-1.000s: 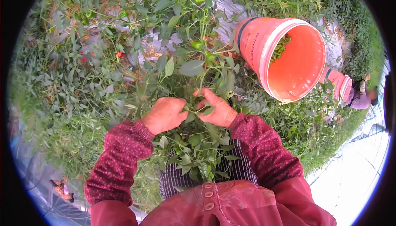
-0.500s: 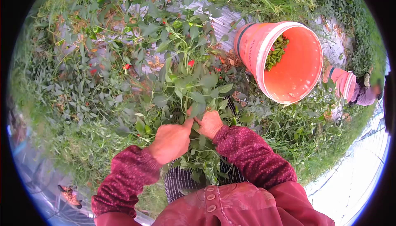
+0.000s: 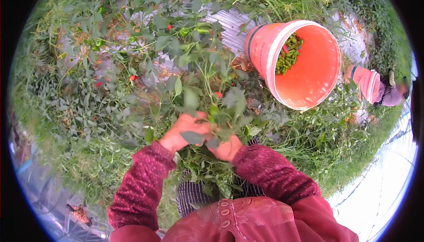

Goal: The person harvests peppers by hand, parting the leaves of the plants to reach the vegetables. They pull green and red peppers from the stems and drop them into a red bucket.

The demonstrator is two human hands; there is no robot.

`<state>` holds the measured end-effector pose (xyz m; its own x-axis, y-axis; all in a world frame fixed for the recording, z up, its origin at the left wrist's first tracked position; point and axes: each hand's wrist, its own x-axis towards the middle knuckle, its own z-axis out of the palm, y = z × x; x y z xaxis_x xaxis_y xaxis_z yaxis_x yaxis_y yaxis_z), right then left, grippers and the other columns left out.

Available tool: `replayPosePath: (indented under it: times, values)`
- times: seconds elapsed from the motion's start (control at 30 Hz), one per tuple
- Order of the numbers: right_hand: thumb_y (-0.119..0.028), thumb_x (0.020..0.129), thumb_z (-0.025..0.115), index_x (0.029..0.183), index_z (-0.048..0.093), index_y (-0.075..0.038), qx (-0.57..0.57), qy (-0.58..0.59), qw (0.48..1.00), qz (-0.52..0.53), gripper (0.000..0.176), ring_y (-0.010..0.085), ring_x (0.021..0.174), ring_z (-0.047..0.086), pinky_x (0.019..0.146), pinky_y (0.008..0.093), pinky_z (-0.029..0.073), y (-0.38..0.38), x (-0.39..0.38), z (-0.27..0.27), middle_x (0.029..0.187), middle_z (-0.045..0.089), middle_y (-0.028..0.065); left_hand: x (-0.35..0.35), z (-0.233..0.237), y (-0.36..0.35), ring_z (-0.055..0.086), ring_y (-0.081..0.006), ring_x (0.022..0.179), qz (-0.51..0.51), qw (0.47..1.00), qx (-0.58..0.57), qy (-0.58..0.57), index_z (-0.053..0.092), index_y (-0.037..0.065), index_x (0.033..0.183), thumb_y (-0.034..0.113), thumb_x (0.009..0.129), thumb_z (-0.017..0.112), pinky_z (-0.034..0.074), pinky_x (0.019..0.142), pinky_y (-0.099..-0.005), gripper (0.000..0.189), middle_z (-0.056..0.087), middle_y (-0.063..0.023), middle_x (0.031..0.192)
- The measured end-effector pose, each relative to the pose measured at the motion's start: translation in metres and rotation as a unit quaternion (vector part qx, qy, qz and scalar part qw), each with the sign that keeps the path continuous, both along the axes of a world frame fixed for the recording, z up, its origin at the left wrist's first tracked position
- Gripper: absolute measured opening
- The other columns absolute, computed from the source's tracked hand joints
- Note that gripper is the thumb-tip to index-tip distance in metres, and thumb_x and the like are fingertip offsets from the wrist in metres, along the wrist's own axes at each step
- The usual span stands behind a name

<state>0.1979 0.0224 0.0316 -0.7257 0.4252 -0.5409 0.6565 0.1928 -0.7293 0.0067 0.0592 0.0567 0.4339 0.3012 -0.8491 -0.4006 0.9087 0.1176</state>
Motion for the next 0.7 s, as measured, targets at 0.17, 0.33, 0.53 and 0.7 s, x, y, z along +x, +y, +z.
replayPosePath:
  times: [0.17,0.33,0.53,0.7]
  values:
    - [-0.018,0.084,0.051,0.112,0.053,-0.011,0.035,-0.056,0.995,0.076,0.029,0.0229,0.108,0.056,0.095,0.0414,0.041,0.054,0.049,0.050,0.105,0.062,0.0112,0.009,0.024,-0.013,0.053,-0.0049,0.061,-0.099,0.984,0.122,0.080,0.060,0.006,0.108,0.012,0.084,0.065,0.043,0.049,-0.0211,0.025,0.059,0.0021,0.074]
    - [-0.004,0.081,0.060,0.124,0.047,-0.006,-0.235,-0.009,0.940,-0.245,0.045,0.0217,0.107,0.057,0.092,0.0354,0.044,0.084,0.060,0.024,0.112,0.060,0.0112,0.005,0.027,-0.029,0.052,-0.0071,0.061,-0.101,0.949,0.248,0.166,0.058,0.002,0.109,0.010,0.083,0.067,0.043,0.054,-0.0209,0.029,0.056,0.0020,0.073]
    - [-0.012,0.083,0.066,0.126,0.044,-0.007,-0.341,0.169,0.867,-0.321,0.049,0.0166,0.103,0.055,0.085,0.0294,0.047,0.091,-0.043,0.025,0.111,0.058,0.0116,-0.005,0.034,-0.054,0.049,-0.0064,0.068,-0.062,0.968,0.200,0.138,0.056,0.000,0.115,0.011,0.083,0.067,0.042,0.061,-0.0244,0.036,0.056,0.0005,0.073]
    - [-0.014,0.083,0.065,0.119,0.044,-0.004,-0.430,0.159,0.825,-0.330,0.044,0.0115,0.076,0.054,0.069,0.0310,0.049,0.075,-0.084,0.025,0.085,0.060,0.0064,-0.014,0.051,-0.063,0.058,-0.0103,0.078,-0.113,0.952,0.186,0.215,0.059,-0.001,0.112,0.005,0.083,0.065,0.049,0.071,-0.0255,0.031,0.062,-0.0047,0.093]
